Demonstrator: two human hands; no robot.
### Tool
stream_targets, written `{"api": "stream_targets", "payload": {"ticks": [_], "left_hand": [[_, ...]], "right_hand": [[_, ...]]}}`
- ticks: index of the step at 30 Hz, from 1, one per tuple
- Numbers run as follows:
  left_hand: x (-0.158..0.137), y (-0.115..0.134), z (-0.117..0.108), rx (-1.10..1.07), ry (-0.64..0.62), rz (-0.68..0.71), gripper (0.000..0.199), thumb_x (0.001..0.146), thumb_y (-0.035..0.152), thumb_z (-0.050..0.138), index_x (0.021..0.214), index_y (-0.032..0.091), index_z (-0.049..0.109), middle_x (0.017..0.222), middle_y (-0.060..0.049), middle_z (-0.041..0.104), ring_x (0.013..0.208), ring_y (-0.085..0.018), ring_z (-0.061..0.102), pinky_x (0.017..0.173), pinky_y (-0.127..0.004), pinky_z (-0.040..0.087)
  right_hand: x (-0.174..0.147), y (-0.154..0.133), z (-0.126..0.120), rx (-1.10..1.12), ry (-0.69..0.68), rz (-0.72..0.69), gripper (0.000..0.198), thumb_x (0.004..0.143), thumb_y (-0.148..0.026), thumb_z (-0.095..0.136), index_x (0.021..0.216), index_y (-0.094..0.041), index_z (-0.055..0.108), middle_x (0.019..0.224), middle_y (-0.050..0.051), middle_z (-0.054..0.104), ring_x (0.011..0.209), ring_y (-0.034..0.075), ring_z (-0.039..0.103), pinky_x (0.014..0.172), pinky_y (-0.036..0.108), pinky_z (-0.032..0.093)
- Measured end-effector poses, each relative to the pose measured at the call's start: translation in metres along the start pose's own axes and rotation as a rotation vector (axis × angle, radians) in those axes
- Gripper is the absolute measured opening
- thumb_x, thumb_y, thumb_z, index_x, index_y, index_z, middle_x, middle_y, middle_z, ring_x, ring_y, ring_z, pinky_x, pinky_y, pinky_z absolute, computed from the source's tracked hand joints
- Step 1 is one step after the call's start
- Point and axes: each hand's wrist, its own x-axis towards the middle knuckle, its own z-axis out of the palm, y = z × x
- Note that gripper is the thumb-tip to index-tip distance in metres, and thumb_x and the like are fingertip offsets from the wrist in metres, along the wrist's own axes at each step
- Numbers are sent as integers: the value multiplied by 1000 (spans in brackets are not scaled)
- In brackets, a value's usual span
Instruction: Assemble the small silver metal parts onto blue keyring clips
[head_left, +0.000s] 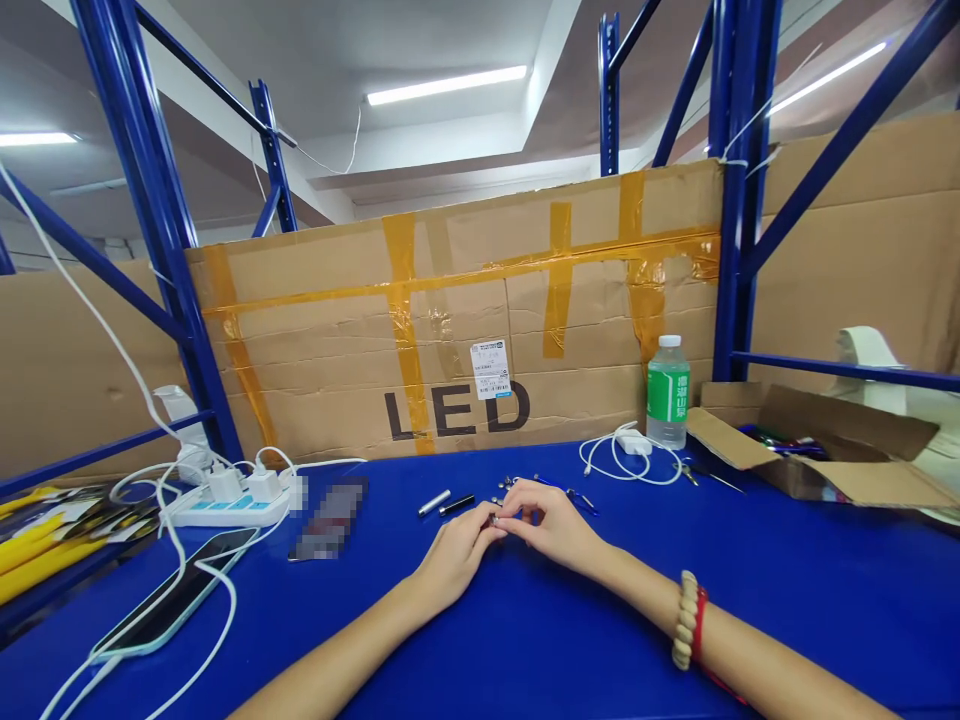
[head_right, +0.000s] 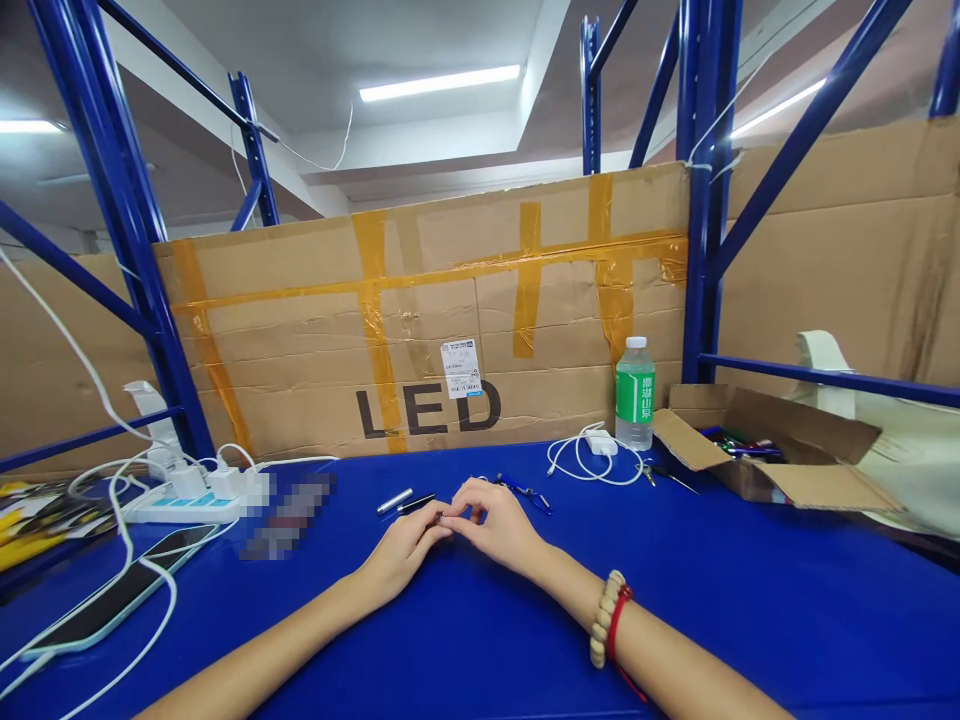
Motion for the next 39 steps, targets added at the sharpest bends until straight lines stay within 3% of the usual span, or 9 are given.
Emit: {"api": "stream_targets", "payload": {"ticks": [8,21,28,33,39], "left_hand": [[3,1,-3,44,-44,-50,14,88,28,41,85,15,46,83,0,56,76,-12,51,71,-22,36],[4,4,-3,132,-95,-52,15,89,29,42,92,16,48,87,-1,54,80,-13,50,72,-24,36],[4,1,-4,371,-71,26,22,88,35,43,92,15,52,80,-2,53,76,-14,49,67,-24,35],[5,-4,-13,626,-113,179,26,91,34,37,94,14,54,80,-5,56,78,-18,50,66,-28,35],[3,-10,-17,623,-127,207,27,92,33,35,97,15,54,86,-4,59,80,-18,52,70,-30,37]], "right_hand": [[1,5,-2,-58,-89,-42,61,68,-65,28,82,-17,63,94,-5,49,69,-27,30,58,-18,21],[0,12,-11,-148,-114,-86,62,64,-69,31,91,-22,61,87,-7,51,57,-26,24,54,-15,18],[1,17,-7,-189,-157,-67,69,64,-71,28,92,-16,59,93,-5,51,55,-26,24,55,-13,22],[2,20,-4,-173,-114,-92,67,69,-67,23,91,-13,57,94,-5,51,53,-26,25,54,-13,22],[2,16,-9,-187,-67,-63,62,70,-63,26,89,-13,57,93,-6,51,54,-26,27,56,-13,23]]}}
